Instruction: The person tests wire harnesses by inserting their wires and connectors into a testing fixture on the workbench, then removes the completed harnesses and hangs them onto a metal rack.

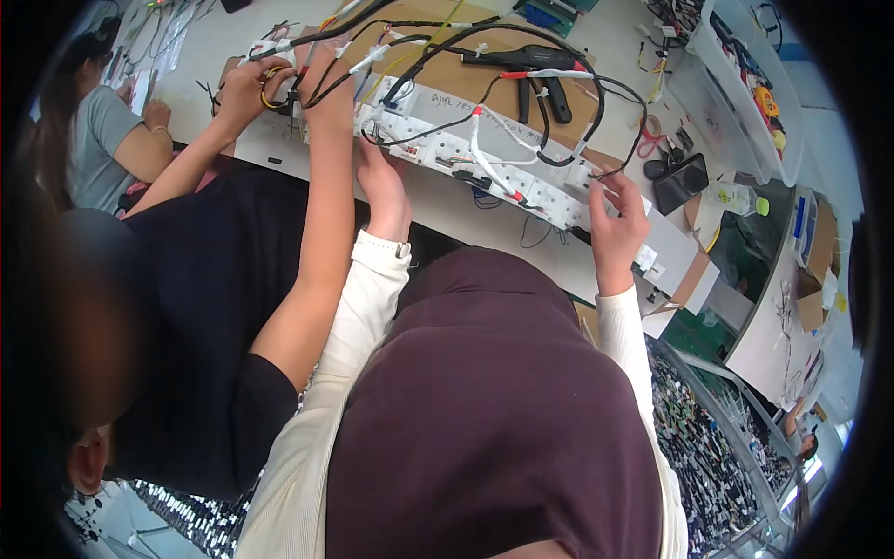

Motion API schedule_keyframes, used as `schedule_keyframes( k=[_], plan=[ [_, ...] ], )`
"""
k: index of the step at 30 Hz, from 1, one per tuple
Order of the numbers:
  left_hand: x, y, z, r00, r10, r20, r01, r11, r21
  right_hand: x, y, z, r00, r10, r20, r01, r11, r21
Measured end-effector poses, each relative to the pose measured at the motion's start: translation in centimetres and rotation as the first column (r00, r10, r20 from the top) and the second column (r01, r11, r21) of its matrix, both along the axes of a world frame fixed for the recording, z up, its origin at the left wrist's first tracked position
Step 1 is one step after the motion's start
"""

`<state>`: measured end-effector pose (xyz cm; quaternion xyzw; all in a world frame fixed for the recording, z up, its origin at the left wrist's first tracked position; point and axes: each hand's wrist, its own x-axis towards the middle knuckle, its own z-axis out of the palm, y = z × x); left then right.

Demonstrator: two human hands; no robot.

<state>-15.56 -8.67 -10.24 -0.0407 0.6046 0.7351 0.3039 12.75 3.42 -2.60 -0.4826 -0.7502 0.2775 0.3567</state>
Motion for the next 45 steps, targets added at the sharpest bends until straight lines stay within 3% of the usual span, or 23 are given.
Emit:
schedule_keyframes(
  k=[3, 5, 12, 26, 29, 30, 31, 32, 33, 37, 38, 39, 40, 42, 44, 45],
  plan=[
    [-0.5, 0.1, -1.5, 0.994, -0.040, -0.100, 0.041, 0.999, 0.012, -0.1, 0.0, -0.1, 1.000, -0.013, 0.000, 0.013, 1.000, 0.008],
    [0.4, 0.8, 0.1, 0.997, 0.071, -0.034, -0.069, 0.996, 0.054, -0.1, -0.1, 0.0, 1.000, -0.019, -0.001, 0.019, 1.000, 0.010],
    [0.6, 1.5, -0.3, 0.990, 0.139, 0.008, -0.139, 0.984, 0.114, -0.1, 0.0, 0.0, 1.000, 0.000, -0.018, 0.001, 1.000, 0.024],
    [2.4, 1.4, -0.6, 0.951, 0.091, -0.294, -0.074, 0.995, 0.069, 0.2, 0.3, 0.2, 1.000, 0.013, -0.026, -0.012, 0.998, 0.059],
    [2.3, 0.8, -0.7, 0.935, 0.006, -0.354, -0.011, 1.000, -0.012, 0.8, 0.1, 2.3, 0.997, 0.039, 0.059, -0.041, 0.999, 0.020],
    [1.7, -0.3, -2.3, 0.861, -0.115, -0.495, -0.032, 0.960, -0.278, 1.4, -0.3, 3.3, 0.989, 0.061, 0.136, -0.060, 0.998, -0.010],
    [1.2, -0.7, -1.9, 0.760, -0.210, -0.615, -0.010, 0.942, -0.334, 2.7, -1.1, 3.9, 0.987, 0.042, 0.156, -0.041, 0.999, -0.005],
    [1.1, -1.1, -1.2, 0.636, -0.305, -0.709, 0.012, 0.922, -0.387, 4.7, -2.2, 4.4, 0.984, -0.042, 0.174, 0.019, 0.991, 0.130],
    [1.0, -1.1, 0.2, 0.671, -0.274, -0.689, 0.056, 0.945, -0.321, 6.9, -2.7, 4.7, 0.974, -0.128, 0.188, 0.074, 0.961, 0.268],
    [3.1, 0.3, 5.1, 0.801, -0.160, -0.577, 0.159, 0.986, -0.052, 18.1, -4.7, -4.2, 0.928, -0.359, 0.096, 0.283, 0.851, 0.443],
    [3.2, 0.2, 4.9, 0.800, -0.160, -0.579, 0.158, 0.986, -0.055, 19.5, -4.3, -6.4, 0.871, -0.440, 0.218, 0.307, 0.835, 0.457],
    [3.4, -0.1, 4.5, 0.724, -0.206, -0.658, 0.131, 0.978, -0.162, 20.4, -3.8, -7.6, 0.801, -0.499, 0.330, 0.320, 0.824, 0.468],
    [3.4, -0.8, 4.1, 0.639, -0.252, -0.727, 0.075, 0.961, -0.267, 21.1, -3.4, -8.0, 0.821, -0.473, 0.319, 0.306, 0.837, 0.454],
    [2.7, -1.1, 3.7, 0.659, -0.221, -0.719, 0.050, 0.967, -0.252, 20.5, -2.9, -9.3, 0.806, -0.512, 0.295, 0.345, 0.813, 0.469],
    [2.4, -0.1, 6.0, 0.612, -0.186, -0.769, 0.004, 0.973, -0.232, 18.2, -3.7, -7.9, 0.819, -0.562, 0.112, 0.459, 0.760, 0.460],
    [1.7, -0.1, 6.5, 0.522, -0.262, -0.812, 0.004, 0.952, -0.305, 17.7, -4.3, -6.2, 0.827, -0.531, 0.182, 0.378, 0.767, 0.519]
  ],
)
